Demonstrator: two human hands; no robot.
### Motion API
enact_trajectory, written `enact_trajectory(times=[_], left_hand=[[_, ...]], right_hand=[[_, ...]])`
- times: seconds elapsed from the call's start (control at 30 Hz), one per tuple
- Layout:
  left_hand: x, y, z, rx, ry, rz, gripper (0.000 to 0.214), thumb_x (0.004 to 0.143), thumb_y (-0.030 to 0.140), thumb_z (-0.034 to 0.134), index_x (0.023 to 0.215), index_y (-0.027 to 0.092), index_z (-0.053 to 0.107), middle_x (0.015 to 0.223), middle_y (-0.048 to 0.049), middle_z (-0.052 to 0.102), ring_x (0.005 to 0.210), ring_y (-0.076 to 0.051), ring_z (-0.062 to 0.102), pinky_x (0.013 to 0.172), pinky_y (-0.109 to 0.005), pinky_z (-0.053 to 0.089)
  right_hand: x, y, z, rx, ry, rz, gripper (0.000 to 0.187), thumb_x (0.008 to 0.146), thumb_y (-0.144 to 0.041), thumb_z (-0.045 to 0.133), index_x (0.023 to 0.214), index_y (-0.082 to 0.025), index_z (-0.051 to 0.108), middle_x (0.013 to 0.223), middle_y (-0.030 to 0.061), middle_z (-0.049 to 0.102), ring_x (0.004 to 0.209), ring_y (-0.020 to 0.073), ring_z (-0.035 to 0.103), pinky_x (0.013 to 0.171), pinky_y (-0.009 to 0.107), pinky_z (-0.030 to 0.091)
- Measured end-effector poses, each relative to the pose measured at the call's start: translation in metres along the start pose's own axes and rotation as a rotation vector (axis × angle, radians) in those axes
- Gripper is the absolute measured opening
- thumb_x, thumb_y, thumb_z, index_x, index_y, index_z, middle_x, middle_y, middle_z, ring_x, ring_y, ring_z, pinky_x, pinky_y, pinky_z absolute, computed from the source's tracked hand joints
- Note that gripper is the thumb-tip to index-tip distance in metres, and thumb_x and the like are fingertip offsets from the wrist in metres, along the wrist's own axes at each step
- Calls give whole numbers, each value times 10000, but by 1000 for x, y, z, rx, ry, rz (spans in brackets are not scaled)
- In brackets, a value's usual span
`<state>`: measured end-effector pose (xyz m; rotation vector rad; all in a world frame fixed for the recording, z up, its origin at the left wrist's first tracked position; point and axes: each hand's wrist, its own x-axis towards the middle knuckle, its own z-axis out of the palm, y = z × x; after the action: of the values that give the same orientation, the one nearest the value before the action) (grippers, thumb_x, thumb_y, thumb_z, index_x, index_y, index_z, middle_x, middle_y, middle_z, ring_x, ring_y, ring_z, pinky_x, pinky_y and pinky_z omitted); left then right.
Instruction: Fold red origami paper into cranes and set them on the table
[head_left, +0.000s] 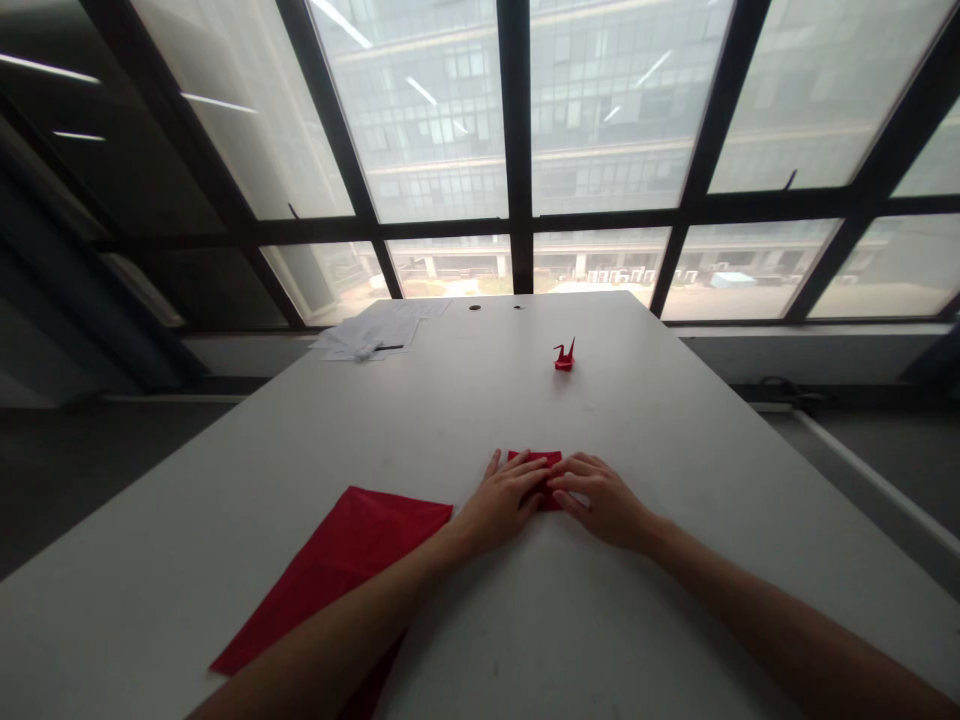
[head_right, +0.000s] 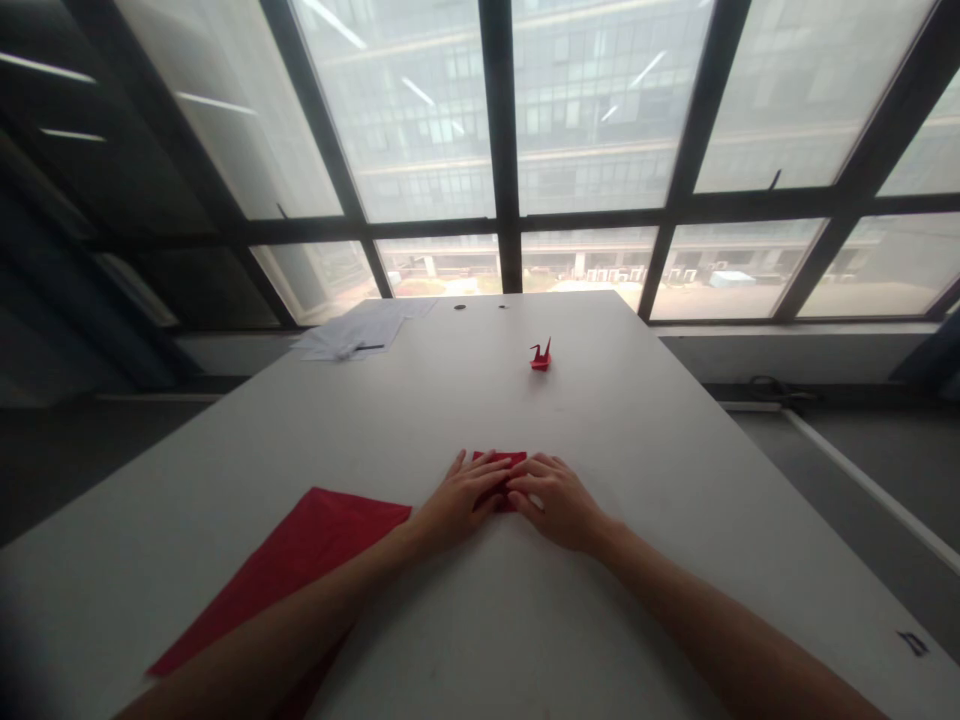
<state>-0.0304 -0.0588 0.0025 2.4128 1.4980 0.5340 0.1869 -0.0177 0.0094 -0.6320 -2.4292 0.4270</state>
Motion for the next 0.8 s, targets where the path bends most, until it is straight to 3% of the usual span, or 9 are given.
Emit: enact_trajectory(times=[0.1, 0.27, 0.43, 0.57, 0.7, 0.8], left_hand=[[0, -2, 2, -7, -6, 3, 515, 949, 211, 496, 1448, 318, 421, 1526, -17, 451, 1469, -237, 296, 1212, -553, 95], [-1, 2, 1, 69, 73, -21, 471, 937, 225, 514, 1402, 290, 484, 1505, -54, 460, 1441, -282, 325, 1189, -551, 187], [-1, 10, -5, 48, 168, 4, 285, 918, 201, 558, 1183, 272, 635, 1204, -50, 649, 1169, -235, 555, 1115, -450, 342], [0, 7, -4, -3, 159, 10, 275, 906, 146, 548, 1133, 256, 660, 1195, -33, 674, 1126, -206, 597, 1157, -468, 280], [1, -1, 1, -15, 137, 33, 370, 912, 87, 495, 1177, 274, 673, 1312, -24, 640, 1293, -215, 518, 1188, -507, 208], [1, -3, 3, -15, 155, 46, 349, 914, 99, 524, 1147, 289, 701, 1308, -23, 643, 1300, -225, 513, 1176, -503, 242]], right_hand=[[-1, -2, -1, -34, -47, 12, 150, 942, -267, 597, 969, -291, 743, 1129, 39, 671, 1050, 212, 576, 959, 399, 443], [-1, -4, -2, -58, -82, 25, 158, 946, -296, 599, 1020, -315, 738, 1125, 36, 671, 1072, 222, 571, 976, 416, 429], [1, -1, 0, -33, -75, 15, 122, 934, -267, 614, 998, -271, 719, 1112, 26, 693, 1057, 211, 582, 991, 401, 416], [1, -1, 1, -53, -50, 36, 160, 951, -238, 574, 1014, -257, 720, 1059, 35, 712, 1006, 208, 594, 979, 402, 414], [-2, -1, 3, -118, -54, 71, 197, 937, -268, 592, 1091, -284, 714, 1179, 49, 667, 1089, 230, 566, 998, 416, 408], [-3, 3, 4, -181, -61, 116, 256, 957, -284, 556, 1177, -297, 686, 1250, 54, 647, 1147, 236, 555, 1048, 438, 377]])
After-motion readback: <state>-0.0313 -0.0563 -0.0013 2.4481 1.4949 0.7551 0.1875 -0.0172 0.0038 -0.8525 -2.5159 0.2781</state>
